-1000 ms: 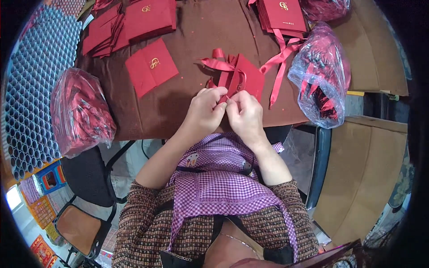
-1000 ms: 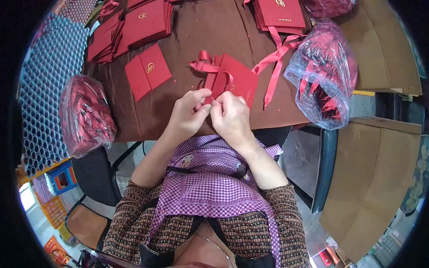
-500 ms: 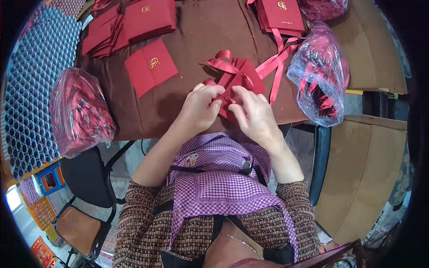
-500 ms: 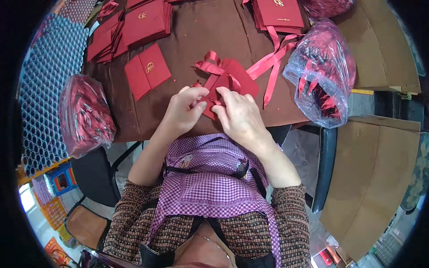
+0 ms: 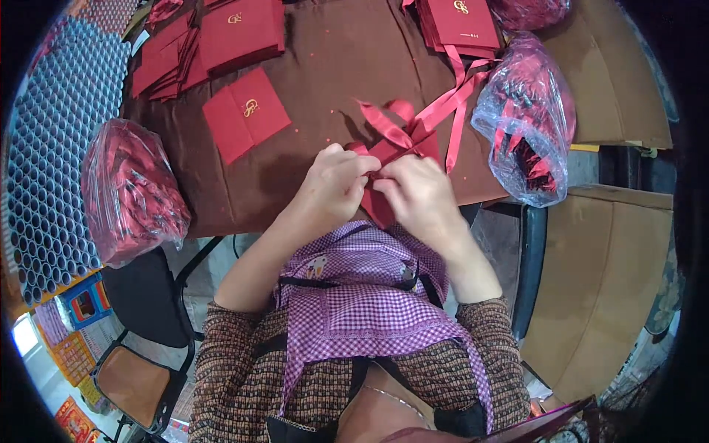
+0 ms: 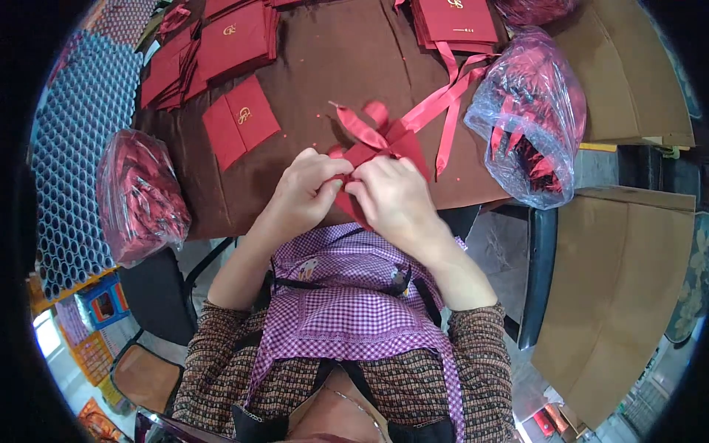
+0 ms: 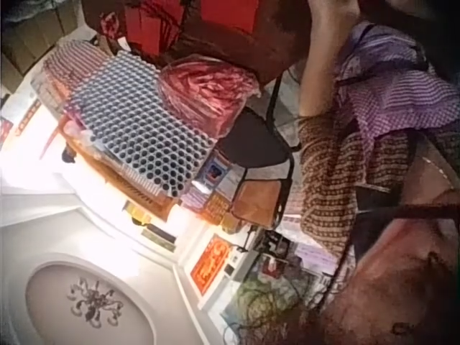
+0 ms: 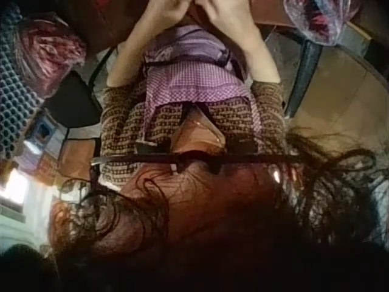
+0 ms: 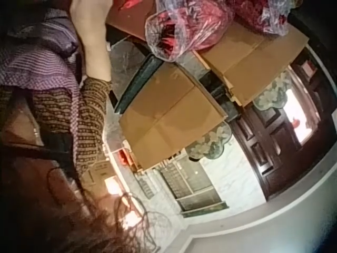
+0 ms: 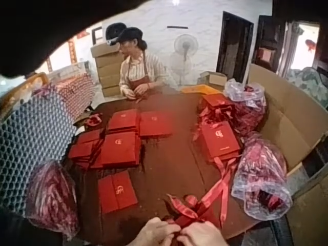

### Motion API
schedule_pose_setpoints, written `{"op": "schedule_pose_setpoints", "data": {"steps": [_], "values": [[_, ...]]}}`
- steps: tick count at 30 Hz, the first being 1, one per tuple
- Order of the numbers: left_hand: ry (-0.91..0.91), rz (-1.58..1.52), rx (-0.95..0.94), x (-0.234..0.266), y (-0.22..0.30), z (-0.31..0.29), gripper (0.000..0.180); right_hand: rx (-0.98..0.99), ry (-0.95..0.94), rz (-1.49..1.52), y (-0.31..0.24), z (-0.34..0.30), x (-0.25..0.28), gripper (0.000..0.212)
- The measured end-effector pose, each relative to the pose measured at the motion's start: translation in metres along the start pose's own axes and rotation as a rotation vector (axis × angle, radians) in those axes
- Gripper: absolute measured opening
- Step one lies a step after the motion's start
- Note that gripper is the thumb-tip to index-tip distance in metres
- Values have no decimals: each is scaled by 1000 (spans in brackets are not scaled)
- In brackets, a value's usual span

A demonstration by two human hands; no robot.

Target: The person assembles red gift boxes and ties decorative pink ribbons onto them by hand.

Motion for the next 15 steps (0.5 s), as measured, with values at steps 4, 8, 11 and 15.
{"op": "schedule_pose_setpoints", "data": {"steps": [4,8,11,15], "values": [[-101,133,-145,2,9,0,28,118,56,49,-12,39,50,11],[-60,199,-194,-1,16,6,36,125,-537,3,13,50,19,10],[8,226,-232,0,19,4,39,51,-734,75,21,56,11,18],[41,264,-266,-3,22,-2,46,-22,-761,223,28,60,4,23]]}}
Point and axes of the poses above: each hand's wrist, its own z-axis towards the middle knuckle, its own x-axis out of the back of the hand, y = z × x, the point moved 5 cm from there along z, towards the middle knuckle, and after that the axes turned 11 degrees about y, right-handed, at the moved point
